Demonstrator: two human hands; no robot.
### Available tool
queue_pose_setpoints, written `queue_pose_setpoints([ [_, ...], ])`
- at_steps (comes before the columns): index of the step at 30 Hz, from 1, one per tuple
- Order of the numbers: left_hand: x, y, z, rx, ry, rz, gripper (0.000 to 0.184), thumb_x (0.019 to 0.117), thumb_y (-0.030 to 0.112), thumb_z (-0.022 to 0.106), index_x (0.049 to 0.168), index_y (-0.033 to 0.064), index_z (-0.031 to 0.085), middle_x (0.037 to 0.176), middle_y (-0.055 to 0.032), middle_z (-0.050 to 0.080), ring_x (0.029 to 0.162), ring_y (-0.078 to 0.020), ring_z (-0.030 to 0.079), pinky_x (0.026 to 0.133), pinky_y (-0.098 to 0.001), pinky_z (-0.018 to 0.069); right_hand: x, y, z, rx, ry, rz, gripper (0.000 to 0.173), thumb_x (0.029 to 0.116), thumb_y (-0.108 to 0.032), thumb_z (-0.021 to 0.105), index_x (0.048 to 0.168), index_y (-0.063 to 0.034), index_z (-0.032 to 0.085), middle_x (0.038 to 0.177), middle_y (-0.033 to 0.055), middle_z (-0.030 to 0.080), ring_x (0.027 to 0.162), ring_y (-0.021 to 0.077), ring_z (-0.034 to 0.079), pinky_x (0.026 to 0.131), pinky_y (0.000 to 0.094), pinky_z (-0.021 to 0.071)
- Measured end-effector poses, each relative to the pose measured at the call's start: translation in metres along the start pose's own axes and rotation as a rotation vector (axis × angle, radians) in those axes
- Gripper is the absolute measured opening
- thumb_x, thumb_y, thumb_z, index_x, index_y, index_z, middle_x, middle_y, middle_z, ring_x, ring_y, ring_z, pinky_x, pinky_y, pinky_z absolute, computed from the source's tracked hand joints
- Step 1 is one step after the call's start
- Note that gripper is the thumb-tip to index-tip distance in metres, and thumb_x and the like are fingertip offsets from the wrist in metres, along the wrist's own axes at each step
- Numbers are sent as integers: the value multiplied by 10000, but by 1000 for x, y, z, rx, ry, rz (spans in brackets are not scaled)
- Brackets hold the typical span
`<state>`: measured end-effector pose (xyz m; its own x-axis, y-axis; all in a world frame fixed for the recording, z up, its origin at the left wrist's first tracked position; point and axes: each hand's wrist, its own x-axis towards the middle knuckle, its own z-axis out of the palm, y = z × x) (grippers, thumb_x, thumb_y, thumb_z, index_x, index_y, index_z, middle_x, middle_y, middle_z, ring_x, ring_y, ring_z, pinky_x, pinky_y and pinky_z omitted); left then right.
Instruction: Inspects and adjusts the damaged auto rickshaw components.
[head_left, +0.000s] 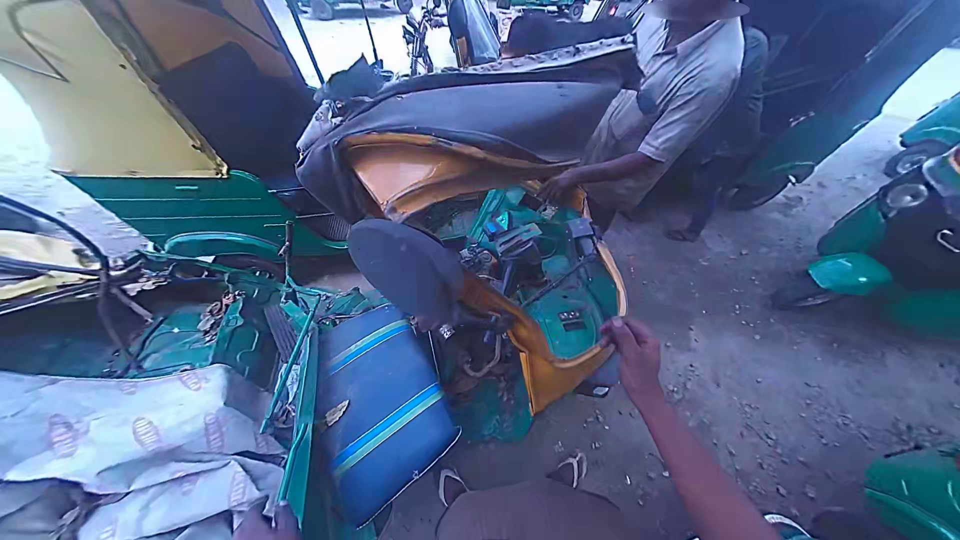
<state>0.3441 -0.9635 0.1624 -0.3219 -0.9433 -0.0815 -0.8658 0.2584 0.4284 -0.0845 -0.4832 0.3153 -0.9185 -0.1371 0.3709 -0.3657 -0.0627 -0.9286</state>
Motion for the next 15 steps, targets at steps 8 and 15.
queue_pose_setpoints([
  [8, -108, 304, 94, -1072, -497, 107, 516, 1111, 395, 327, 1488, 72, 469, 1332, -151, 670, 1078, -305, 720, 870, -457, 618, -11, 76, -211, -404, -324, 622, 240, 1039, -249, 601, 1011, -51, 733, 756, 41, 715, 615, 133, 667, 578, 297, 579],
  [15, -213, 243, 223, -419, -147, -250, 441, 1115, 357, 406, 1243, 16, 653, 1012, -174, 741, 848, -315, 738, 801, -555, 600, -1, 74, -340, -48, -331, 706, 264, 1035, -182, 537, 1101, 5, 711, 783, 100, 722, 634, 171, 688, 604, 303, 606],
])
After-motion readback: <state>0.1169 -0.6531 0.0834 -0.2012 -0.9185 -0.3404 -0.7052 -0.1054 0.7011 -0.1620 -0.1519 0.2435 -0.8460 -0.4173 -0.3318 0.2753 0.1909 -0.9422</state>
